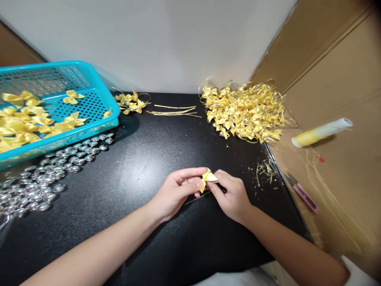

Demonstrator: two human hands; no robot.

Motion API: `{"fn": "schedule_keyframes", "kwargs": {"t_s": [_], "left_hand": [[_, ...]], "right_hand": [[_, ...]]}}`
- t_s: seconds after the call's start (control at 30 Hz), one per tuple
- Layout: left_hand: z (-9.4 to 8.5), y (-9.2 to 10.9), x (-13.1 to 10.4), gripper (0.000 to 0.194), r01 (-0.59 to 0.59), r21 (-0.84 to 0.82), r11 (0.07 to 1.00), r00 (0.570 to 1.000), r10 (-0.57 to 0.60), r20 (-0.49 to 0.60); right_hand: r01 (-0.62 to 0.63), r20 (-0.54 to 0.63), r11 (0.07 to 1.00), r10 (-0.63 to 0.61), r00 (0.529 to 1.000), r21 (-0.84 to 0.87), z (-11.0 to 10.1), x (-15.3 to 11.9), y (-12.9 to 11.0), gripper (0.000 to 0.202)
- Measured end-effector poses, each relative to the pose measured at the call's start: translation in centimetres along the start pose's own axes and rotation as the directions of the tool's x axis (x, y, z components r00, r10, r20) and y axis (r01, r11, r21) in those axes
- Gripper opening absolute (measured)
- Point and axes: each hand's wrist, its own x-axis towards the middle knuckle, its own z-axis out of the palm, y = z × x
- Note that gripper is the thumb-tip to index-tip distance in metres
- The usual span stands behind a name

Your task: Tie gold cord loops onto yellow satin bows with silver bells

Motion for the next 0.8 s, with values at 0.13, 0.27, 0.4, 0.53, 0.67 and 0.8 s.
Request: {"fn": "schedule_keyframes", "kwargs": {"t_s": [0.13,0.27,0.4,0.53,0.67,0.8], "left_hand": [[-0.31,0.22,0.12,0.031,-0.037,-0.067,0.997,0.999,0.035,-0.030],[-0.29,0.35,0.26,0.030,-0.029,-0.083,0.996,1.000,0.028,-0.010],[-0.13,0.26,0.21,0.030,-0.008,-0.080,0.997,1.000,0.009,0.010],[-0.16,0.25,0.12,0.030,-0.002,-0.084,0.996,1.000,0.004,0.031],[-0.19,0.31,0.06,0.031,0.009,-0.092,0.996,0.999,-0.006,0.033],[-0.18,0.31,0.03,0.032,0.015,-0.101,0.995,1.000,-0.012,0.028]], "right_hand": [[0.015,-0.015,1.000,-0.014,1.000,0.016,-0.10,0.13,-0.04,0.017],[0.017,-0.030,1.000,-0.016,0.999,0.012,-0.15,0.20,-0.18,0.017],[0.043,-0.039,0.999,-0.042,0.998,0.017,-0.17,0.20,-0.26,0.016],[0.052,-0.062,0.999,-0.050,0.997,0.017,-0.14,0.18,-0.23,0.016],[0.039,-0.069,0.999,-0.038,0.997,0.010,-0.13,0.14,-0.20,0.016],[0.022,-0.066,1.000,-0.022,0.998,0.004,-0.15,0.11,-0.21,0.016]]}}
